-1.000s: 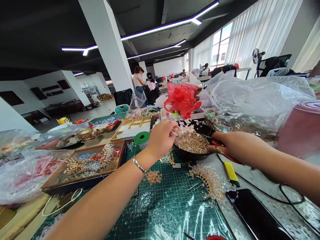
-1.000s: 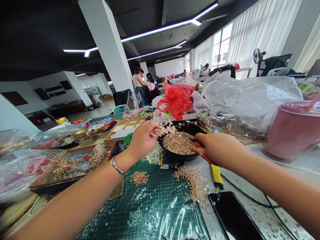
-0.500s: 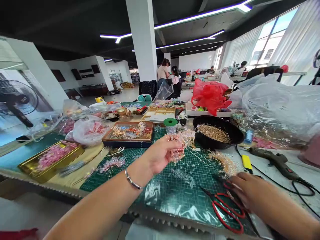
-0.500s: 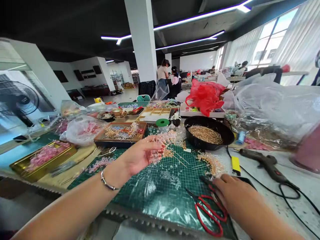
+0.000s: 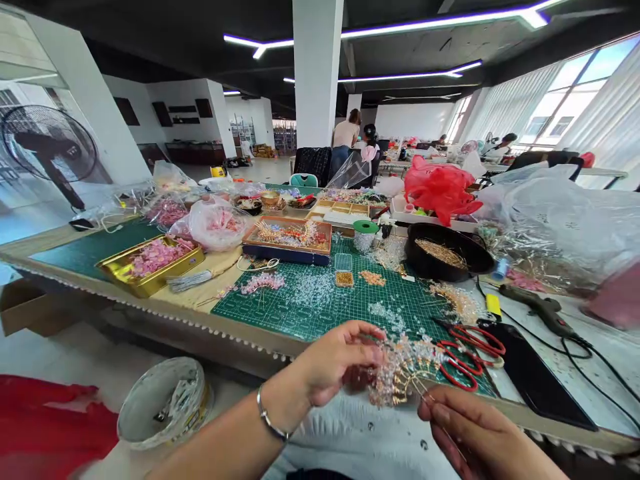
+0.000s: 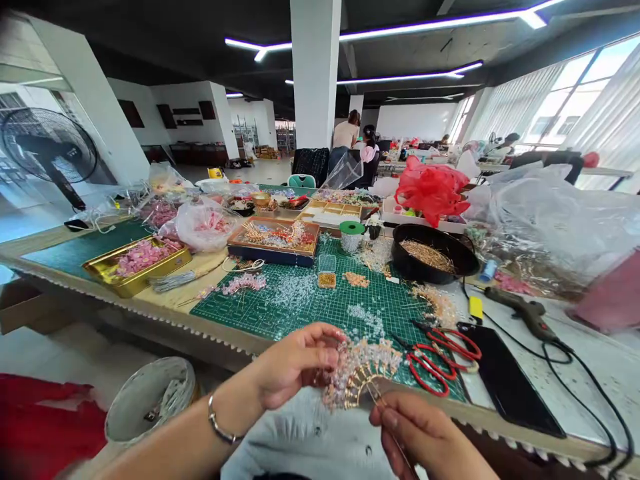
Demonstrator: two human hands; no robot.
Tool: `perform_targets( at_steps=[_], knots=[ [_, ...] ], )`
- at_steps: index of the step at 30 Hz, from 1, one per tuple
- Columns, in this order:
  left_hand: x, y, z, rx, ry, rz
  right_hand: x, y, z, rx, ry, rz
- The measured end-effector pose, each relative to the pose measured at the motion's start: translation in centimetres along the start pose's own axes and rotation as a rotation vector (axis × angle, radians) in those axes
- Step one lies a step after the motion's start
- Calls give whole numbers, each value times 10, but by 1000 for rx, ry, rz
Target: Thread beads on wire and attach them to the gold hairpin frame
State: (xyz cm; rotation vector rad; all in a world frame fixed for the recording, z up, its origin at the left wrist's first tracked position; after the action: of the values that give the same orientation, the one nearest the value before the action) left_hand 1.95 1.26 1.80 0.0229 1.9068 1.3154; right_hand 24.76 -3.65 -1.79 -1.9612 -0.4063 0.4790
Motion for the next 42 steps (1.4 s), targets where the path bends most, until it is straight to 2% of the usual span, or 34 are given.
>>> perform_targets(
  at_steps=[4,7,12,17,22,26,30,36,42],
  knots=[
    [27,13,-12,-113,102,3,2,-16,-2,81,71,18],
    [45,14,-26,-149,176,12,10,-33,13,182,160,42],
    [66,2,-50,-82,223,15,43,-61,59,306,310,56],
    [99,-12,-63,-9,287,-22,86,-90,109,305,379,-25],
    [129,-15,-63,38,321,-30,122,-120,170,241,409,-104],
    [136,-9,-60,69,284,11,137,-128,218,125,370,-141],
    [137,-1,-59,84,226,88,145,-124,250,41,365,-165],
    [138,9,-53,117,193,178,159,-120,274,-13,393,-175],
    [141,7,-43,151,140,172,173,-118,285,-15,408,-171]
  ],
)
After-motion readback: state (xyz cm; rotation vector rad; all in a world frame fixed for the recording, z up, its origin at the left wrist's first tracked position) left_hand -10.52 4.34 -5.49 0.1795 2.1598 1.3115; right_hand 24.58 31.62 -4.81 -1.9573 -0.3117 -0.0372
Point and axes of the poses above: each hand's wrist, its own z-axis towards the middle knuckle, its own x-axis out of the back of the hand, y = z × x, the point moved 1 cm from there along z, towards the middle knuckle, and after that the axes turned 13 degrees about -y, right-handed, at the moved point
